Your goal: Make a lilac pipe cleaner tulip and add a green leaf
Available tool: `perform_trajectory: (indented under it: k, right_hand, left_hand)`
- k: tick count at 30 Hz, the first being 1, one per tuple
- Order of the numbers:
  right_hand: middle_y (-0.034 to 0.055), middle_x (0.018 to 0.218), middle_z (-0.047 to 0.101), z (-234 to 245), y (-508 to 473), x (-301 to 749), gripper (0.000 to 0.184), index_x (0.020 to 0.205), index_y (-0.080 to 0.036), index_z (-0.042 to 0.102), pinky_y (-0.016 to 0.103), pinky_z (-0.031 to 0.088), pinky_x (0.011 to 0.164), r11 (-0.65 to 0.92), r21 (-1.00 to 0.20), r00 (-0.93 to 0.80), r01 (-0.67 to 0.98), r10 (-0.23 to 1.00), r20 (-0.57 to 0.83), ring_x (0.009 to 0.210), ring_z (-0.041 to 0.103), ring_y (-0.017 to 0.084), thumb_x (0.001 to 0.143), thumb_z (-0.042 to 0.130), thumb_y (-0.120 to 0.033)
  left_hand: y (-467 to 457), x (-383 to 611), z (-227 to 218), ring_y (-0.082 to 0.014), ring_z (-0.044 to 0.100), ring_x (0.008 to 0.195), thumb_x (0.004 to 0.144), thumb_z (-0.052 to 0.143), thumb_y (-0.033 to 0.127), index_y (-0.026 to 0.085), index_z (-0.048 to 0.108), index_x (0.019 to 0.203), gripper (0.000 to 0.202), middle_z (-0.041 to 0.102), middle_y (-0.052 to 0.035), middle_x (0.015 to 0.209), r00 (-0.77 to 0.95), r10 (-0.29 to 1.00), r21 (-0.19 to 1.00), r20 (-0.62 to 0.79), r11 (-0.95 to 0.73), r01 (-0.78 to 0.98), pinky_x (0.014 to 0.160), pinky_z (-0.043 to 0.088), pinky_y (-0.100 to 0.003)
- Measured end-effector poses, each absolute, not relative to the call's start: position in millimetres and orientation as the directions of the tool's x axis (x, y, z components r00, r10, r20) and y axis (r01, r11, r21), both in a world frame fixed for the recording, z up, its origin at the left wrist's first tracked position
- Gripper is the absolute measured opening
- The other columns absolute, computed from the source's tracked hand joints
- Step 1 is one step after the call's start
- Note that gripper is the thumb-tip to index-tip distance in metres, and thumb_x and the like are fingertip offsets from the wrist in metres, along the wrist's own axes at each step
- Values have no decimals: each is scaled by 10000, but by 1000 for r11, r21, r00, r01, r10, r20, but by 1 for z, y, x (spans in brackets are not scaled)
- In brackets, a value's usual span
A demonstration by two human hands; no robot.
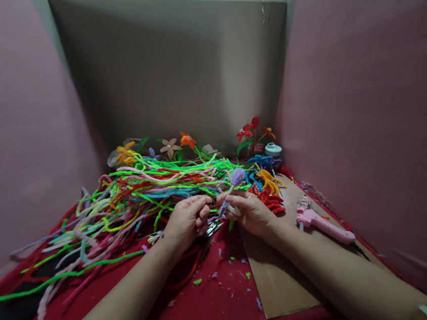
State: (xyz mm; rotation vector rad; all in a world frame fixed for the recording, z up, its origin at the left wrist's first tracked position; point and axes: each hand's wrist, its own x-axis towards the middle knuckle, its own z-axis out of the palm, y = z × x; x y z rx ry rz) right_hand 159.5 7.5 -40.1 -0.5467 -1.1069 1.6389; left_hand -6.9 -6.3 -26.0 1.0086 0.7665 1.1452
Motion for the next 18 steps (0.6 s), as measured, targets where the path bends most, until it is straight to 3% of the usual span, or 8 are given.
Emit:
perform_trajectory:
  k: [8,18]
  right_hand:
    - [34,715,597,-45,7,159,181,786,-135,712,220,279,489,-43,-869,-384,-494,907,174,563,409,81,678,705,-280]
    - [10,672,554,-48,4,159,149,780,-145,711,212,283,479,-107,-848,-430,-519,890,151,522,367,66,676,708,-251]
  left_hand:
    - [-3,-5,-24,-17,273,332,712,688,316,137,560,808,240,406,102,457,216,976,881,-32,129,-455,305,265,-145]
    - [1,-5,-29,-18,276,303,670,709,440,138,545,742,351,399,101,423,166,983,858,-75,148,-492,295,245,-151]
